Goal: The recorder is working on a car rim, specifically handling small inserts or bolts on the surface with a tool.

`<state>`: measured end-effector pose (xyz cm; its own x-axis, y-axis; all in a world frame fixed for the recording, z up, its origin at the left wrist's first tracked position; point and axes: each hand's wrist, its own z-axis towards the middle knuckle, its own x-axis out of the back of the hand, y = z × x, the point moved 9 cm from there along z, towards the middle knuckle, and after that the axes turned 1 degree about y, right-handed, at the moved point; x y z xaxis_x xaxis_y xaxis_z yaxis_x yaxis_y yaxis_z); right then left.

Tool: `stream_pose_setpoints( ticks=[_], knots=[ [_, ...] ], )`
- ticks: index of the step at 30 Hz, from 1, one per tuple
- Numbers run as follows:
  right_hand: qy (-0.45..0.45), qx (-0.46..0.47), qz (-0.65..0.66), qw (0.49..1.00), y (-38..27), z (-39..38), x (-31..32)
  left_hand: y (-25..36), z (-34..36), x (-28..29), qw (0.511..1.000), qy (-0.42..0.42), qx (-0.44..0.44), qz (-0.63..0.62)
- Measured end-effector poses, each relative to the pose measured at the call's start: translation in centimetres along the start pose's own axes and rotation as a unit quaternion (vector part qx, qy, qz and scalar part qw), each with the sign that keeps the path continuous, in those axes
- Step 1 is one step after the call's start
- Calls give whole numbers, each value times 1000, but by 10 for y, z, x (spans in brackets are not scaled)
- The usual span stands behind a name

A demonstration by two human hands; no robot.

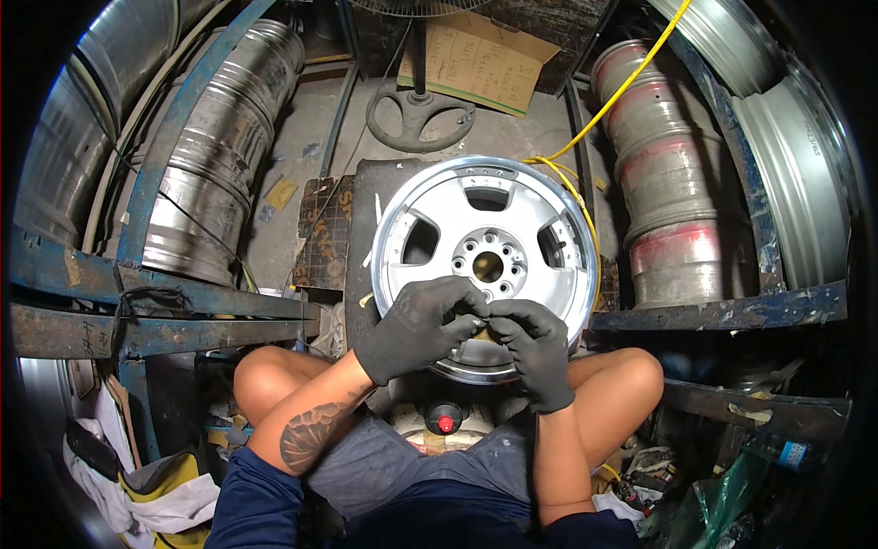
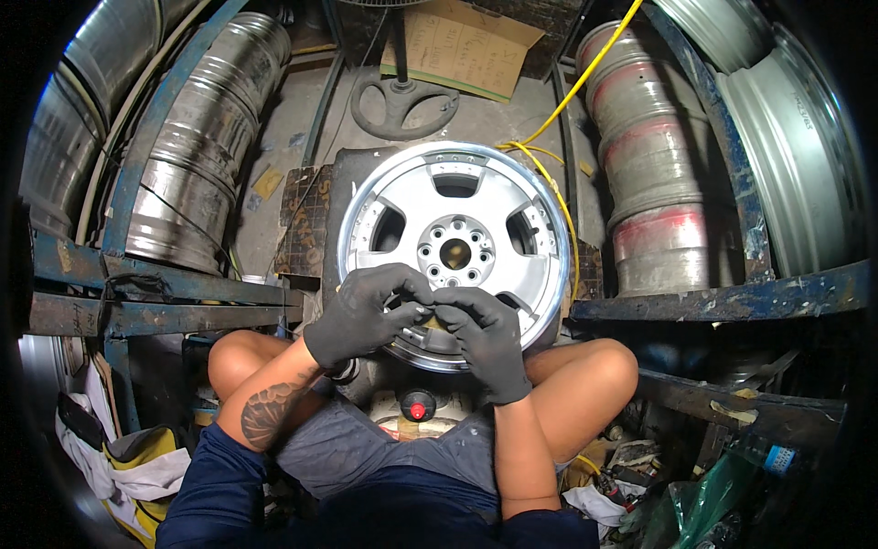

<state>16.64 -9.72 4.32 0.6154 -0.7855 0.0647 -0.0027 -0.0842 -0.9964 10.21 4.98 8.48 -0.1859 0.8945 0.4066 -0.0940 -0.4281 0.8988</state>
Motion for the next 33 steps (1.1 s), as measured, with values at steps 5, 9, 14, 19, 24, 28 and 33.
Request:
stream_pose_setpoints(
  ticks=[5,9,14,19,24,28,33],
  knots=[
    [-18,63,-77,995,-17,3,-6,-9,-2,-2,997,3,29,-74],
    [16,65,-116,991,-18,-2,-2,-18,-1,-7,980,0,103,-171],
    [53,26,-17,998,-15,-7,0,-30,-4,-8,957,-38,197,-208],
    [20,30,34,999,-10,-5,0,-22,-2,-6,980,-40,145,-129],
    [68,-43,101,992,-9,-3,-2,-20,-2,-6,978,-24,104,-182],
    [35,-26,-12,999,4,-7,1,-20,-1,-8,967,-31,113,-227],
    [50,-5,80,996,6,-8,-1,-35,-9,-15,906,-10,261,-334]
  ],
)
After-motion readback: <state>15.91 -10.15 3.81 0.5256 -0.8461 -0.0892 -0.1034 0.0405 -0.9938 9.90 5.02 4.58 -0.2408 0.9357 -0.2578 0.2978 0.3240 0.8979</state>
